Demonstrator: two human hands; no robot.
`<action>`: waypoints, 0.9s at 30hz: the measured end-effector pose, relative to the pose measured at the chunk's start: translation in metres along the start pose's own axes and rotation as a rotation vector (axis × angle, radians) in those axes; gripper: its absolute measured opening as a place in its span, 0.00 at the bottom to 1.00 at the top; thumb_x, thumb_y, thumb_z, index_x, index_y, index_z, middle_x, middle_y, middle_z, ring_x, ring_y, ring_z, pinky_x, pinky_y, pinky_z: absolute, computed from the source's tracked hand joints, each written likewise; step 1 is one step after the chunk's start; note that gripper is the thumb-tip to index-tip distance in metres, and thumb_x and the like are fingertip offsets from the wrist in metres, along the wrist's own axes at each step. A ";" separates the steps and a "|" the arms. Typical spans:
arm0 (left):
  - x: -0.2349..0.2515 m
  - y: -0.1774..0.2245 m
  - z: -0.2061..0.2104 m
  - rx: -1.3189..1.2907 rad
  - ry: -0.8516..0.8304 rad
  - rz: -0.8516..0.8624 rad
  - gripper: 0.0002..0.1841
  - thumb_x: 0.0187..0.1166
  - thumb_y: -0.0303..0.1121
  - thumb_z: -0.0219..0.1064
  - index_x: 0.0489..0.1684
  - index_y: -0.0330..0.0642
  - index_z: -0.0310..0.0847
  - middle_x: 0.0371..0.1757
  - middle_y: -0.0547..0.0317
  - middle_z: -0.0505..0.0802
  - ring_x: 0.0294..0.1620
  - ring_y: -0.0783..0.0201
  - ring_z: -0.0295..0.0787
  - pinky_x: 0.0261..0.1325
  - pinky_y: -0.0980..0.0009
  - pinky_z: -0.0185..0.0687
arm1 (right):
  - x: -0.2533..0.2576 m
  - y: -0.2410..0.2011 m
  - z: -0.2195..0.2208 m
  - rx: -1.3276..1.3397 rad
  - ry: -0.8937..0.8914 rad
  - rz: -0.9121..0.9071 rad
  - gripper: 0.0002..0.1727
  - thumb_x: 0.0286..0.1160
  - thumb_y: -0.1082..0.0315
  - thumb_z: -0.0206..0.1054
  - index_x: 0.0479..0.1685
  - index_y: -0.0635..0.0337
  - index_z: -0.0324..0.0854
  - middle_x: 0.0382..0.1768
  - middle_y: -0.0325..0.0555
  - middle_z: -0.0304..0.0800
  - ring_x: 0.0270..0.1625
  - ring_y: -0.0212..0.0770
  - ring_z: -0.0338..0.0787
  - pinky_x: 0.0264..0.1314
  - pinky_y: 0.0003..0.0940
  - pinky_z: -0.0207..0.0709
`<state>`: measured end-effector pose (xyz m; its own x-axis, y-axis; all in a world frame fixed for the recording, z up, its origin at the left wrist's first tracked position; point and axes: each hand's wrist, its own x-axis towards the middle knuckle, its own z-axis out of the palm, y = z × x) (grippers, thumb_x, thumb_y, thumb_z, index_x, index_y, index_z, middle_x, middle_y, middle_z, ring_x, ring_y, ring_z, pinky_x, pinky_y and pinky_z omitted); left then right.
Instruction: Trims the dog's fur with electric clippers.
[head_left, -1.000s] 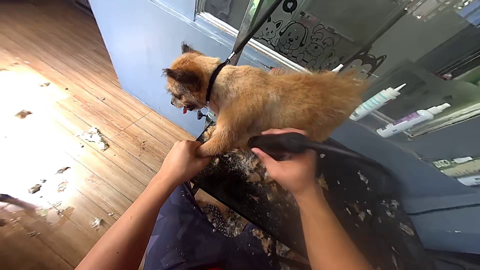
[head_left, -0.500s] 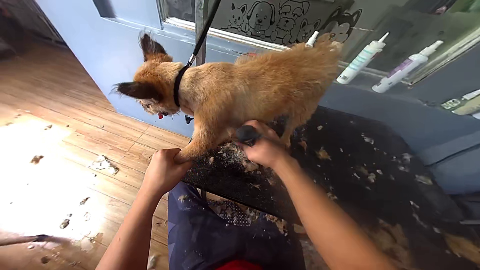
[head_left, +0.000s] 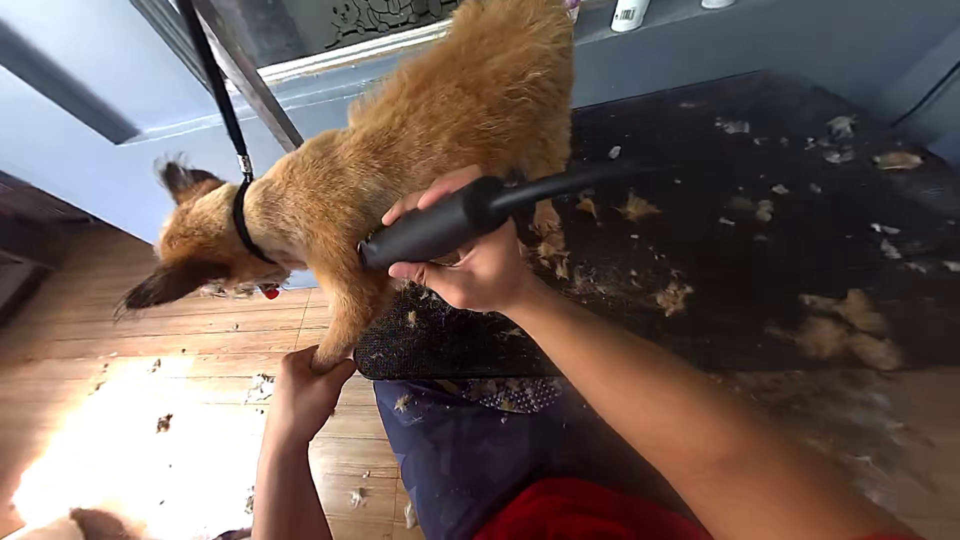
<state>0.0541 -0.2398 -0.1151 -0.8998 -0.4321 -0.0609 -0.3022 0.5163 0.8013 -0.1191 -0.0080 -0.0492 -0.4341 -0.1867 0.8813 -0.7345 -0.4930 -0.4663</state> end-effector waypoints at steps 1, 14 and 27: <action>0.000 -0.001 -0.002 -0.002 0.006 -0.006 0.12 0.58 0.38 0.72 0.13 0.47 0.73 0.06 0.61 0.73 0.04 0.64 0.66 0.09 0.64 0.62 | -0.006 0.004 0.000 -0.009 -0.020 0.041 0.33 0.47 0.79 0.87 0.54 0.72 0.72 0.49 0.60 0.93 0.56 0.54 0.94 0.64 0.53 0.90; -0.004 0.003 -0.001 0.019 -0.093 0.015 0.14 0.60 0.41 0.72 0.12 0.48 0.73 0.05 0.61 0.72 0.03 0.64 0.65 0.08 0.65 0.62 | -0.006 -0.030 -0.009 0.075 0.091 0.066 0.32 0.49 0.79 0.87 0.54 0.74 0.72 0.48 0.60 0.92 0.53 0.53 0.95 0.58 0.52 0.93; -0.007 0.006 -0.001 0.045 -0.110 0.027 0.15 0.60 0.42 0.71 0.11 0.49 0.71 0.05 0.61 0.71 0.03 0.64 0.65 0.07 0.65 0.62 | -0.025 0.010 -0.006 0.262 0.072 0.378 0.40 0.44 0.86 0.85 0.62 0.74 0.67 0.48 0.59 0.93 0.53 0.51 0.96 0.59 0.46 0.93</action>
<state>0.0592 -0.2342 -0.1093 -0.9361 -0.3354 -0.1063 -0.2890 0.5608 0.7758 -0.1186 -0.0027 -0.0759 -0.6881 -0.3396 0.6412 -0.3653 -0.6013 -0.7106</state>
